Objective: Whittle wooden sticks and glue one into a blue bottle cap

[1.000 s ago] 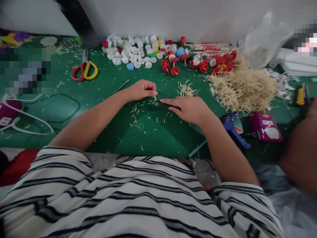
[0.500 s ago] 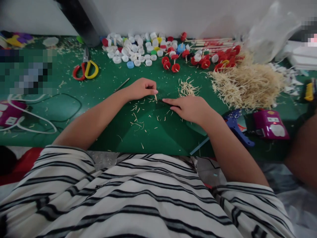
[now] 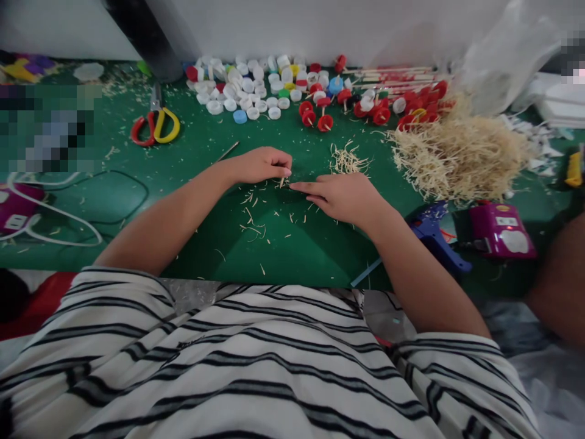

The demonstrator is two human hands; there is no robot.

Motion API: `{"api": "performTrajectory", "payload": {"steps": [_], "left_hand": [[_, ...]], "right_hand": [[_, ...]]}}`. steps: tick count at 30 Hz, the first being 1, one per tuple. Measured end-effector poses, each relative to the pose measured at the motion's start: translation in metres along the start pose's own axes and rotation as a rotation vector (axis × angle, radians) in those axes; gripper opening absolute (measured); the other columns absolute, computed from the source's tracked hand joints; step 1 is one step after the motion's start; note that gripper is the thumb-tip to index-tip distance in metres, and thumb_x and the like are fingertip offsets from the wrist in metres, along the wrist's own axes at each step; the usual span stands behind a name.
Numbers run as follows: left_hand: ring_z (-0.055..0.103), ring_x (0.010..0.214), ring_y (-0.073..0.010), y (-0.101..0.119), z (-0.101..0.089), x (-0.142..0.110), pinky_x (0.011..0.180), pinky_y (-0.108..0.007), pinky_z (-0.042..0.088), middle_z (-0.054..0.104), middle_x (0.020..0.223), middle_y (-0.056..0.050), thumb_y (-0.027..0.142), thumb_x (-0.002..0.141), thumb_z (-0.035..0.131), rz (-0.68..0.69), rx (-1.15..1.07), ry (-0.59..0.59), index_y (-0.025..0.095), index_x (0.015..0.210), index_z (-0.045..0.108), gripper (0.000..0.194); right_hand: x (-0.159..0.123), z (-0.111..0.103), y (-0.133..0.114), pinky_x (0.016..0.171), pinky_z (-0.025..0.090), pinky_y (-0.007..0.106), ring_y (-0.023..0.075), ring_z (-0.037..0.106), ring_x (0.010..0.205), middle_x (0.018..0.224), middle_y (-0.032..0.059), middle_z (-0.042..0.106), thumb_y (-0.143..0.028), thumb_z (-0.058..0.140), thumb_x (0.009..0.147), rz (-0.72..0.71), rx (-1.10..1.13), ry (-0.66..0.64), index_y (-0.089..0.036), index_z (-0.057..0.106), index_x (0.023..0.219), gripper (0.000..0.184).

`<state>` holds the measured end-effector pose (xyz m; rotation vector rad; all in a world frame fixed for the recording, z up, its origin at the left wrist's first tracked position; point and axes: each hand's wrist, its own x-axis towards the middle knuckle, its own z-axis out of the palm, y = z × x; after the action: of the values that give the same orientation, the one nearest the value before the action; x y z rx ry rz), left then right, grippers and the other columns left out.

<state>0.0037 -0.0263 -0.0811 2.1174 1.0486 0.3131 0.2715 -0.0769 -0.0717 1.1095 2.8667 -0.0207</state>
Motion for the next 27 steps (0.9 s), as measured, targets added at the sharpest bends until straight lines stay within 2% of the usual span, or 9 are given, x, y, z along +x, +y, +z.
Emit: {"api": "performTrajectory", "payload": {"steps": [6, 15, 22, 27], "left_hand": [[0.04, 0.068, -0.0129, 0.005, -0.001, -0.001, 0.073, -0.033, 0.03, 0.047, 0.071, 0.002, 0.019, 0.097, 0.058, -0.009, 0.052, -0.015, 0.02, 0.074, 0.052, 0.024], [0.043, 0.071, -0.0145, 0.003, 0.0, -0.001, 0.075, -0.034, 0.031, 0.05, 0.074, 0.001, 0.022, 0.096, 0.058, -0.004, 0.087, -0.01, 0.02, 0.076, 0.054, 0.021], [0.041, 0.069, -0.0144, 0.005, 0.001, 0.0, 0.074, -0.034, 0.029, 0.047, 0.07, 0.002, 0.022, 0.095, 0.059, -0.017, 0.076, 0.012, 0.02, 0.074, 0.055, 0.022], [0.041, 0.068, -0.0134, 0.009, -0.001, -0.001, 0.073, -0.034, 0.029, 0.048, 0.069, 0.002, 0.021, 0.095, 0.06, -0.047, 0.094, -0.006, 0.019, 0.075, 0.056, 0.021]], "right_hand": [[-0.001, -0.002, -0.001, 0.06, 0.024, 0.03, 0.019, 0.065, 0.083, 0.114, 0.0061, 0.082, -0.043, 0.038, 0.115, -0.01, -0.016, -0.011, -0.043, 0.062, 0.163, 0.054], [-0.004, 0.0, -0.008, 0.062, 0.023, 0.031, 0.0186, 0.063, 0.081, 0.11, 0.0052, 0.081, -0.043, 0.036, 0.114, 0.013, -0.018, 0.044, -0.042, 0.061, 0.164, 0.056], [0.002, -0.008, -0.026, 0.065, 0.024, 0.033, 0.0208, 0.063, 0.083, 0.113, 0.0057, 0.08, -0.042, 0.034, 0.114, 0.071, -0.012, -0.066, -0.043, 0.054, 0.168, 0.058], [-0.001, -0.004, -0.021, 0.066, 0.024, 0.032, 0.0203, 0.062, 0.084, 0.111, 0.0055, 0.08, -0.044, 0.035, 0.114, 0.063, -0.002, -0.03, -0.042, 0.056, 0.167, 0.057]]}}
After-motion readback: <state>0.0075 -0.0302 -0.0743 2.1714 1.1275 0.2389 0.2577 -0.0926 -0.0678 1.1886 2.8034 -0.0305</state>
